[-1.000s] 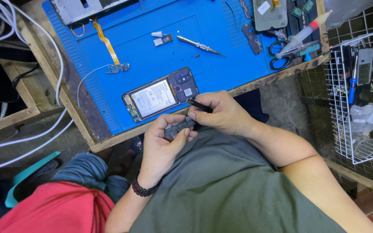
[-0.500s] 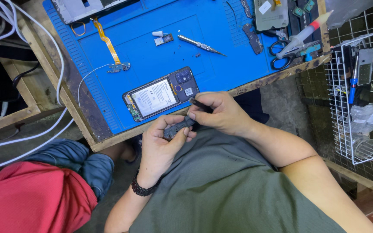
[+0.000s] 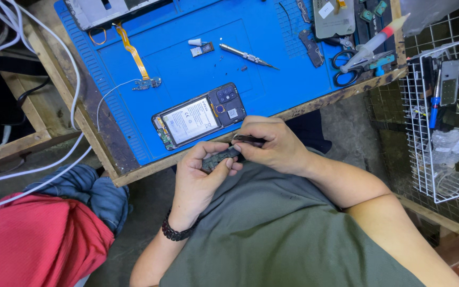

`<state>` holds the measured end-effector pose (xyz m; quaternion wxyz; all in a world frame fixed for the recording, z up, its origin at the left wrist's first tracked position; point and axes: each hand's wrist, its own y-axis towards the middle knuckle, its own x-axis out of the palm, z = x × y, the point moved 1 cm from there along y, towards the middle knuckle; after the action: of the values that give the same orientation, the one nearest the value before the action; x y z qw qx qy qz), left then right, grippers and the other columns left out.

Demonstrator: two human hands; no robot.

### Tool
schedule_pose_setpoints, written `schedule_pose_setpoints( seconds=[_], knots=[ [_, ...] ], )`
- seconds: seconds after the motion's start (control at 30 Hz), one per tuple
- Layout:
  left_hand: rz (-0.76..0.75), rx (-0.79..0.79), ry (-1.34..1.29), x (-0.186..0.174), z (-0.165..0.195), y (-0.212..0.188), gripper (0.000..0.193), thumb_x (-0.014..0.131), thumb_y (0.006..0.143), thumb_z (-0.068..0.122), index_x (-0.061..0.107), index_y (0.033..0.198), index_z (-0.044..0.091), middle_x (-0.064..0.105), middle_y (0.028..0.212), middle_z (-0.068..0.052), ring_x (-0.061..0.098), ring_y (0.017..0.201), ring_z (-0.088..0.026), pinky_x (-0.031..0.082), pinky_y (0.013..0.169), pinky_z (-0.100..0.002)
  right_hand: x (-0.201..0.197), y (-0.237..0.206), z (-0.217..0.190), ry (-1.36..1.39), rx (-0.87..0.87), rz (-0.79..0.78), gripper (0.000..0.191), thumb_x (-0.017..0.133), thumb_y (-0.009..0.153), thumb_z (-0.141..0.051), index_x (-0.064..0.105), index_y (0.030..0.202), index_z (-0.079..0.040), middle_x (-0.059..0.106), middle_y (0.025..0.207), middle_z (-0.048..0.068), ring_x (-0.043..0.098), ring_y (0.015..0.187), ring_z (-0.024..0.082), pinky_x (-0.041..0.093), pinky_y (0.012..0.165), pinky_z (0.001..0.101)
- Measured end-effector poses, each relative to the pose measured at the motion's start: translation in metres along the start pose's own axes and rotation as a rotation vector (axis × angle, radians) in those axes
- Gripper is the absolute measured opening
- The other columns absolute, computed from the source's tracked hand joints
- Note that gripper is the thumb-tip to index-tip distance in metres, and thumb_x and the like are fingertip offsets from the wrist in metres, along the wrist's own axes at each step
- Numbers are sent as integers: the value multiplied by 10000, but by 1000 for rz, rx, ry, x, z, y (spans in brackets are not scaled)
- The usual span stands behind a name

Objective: The person operates a smartphone to check settings, then uses tweezers to handle a small electronic component. They cut a piece of adhesive tape with scissors and apply it to the component before placing it onto the smartphone's internal assembly.

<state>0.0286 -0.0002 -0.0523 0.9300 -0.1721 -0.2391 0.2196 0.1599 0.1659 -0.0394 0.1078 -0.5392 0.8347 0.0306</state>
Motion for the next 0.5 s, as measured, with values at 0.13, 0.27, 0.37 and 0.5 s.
schedule_pose_setpoints(
  seconds=[0.13, 0.27, 0.37, 0.5],
  knots=[
    [-11, 33, -46, -1, -4, 5, 196, 657, 979, 16, 644, 1159, -62, 740, 1038, -148, 760, 862, -190, 626, 746, -287, 1, 2, 1, 13, -51, -7, 109, 718, 948, -88, 716, 1006, 5, 675, 884, 48, 639, 789, 119, 496, 671, 269],
    [35, 30, -80, -1, -7, 7, 163, 667, 973, 32, 668, 1107, -63, 750, 992, -154, 760, 806, -199, 623, 695, -290, 1, 2, 1, 18, -55, -30, 116, 721, 936, -91, 716, 998, 7, 679, 867, 52, 641, 782, 132, 497, 666, 279],
    [63, 36, -74, 1, -8, 8, 136, 671, 972, 37, 684, 1064, -63, 753, 968, -153, 759, 778, -196, 620, 666, -288, 1, 2, 2, 32, -55, -41, 114, 719, 933, -95, 715, 982, 8, 682, 865, 52, 645, 786, 131, 502, 670, 280],
    [93, 65, -43, 4, -9, 9, 112, 674, 969, 34, 700, 1025, -60, 749, 935, -155, 758, 751, -192, 620, 640, -285, 1, 1, 5, 77, -43, -58, 113, 711, 941, -99, 721, 988, 4, 677, 875, 45, 635, 802, 127, 497, 681, 273]
  ],
)
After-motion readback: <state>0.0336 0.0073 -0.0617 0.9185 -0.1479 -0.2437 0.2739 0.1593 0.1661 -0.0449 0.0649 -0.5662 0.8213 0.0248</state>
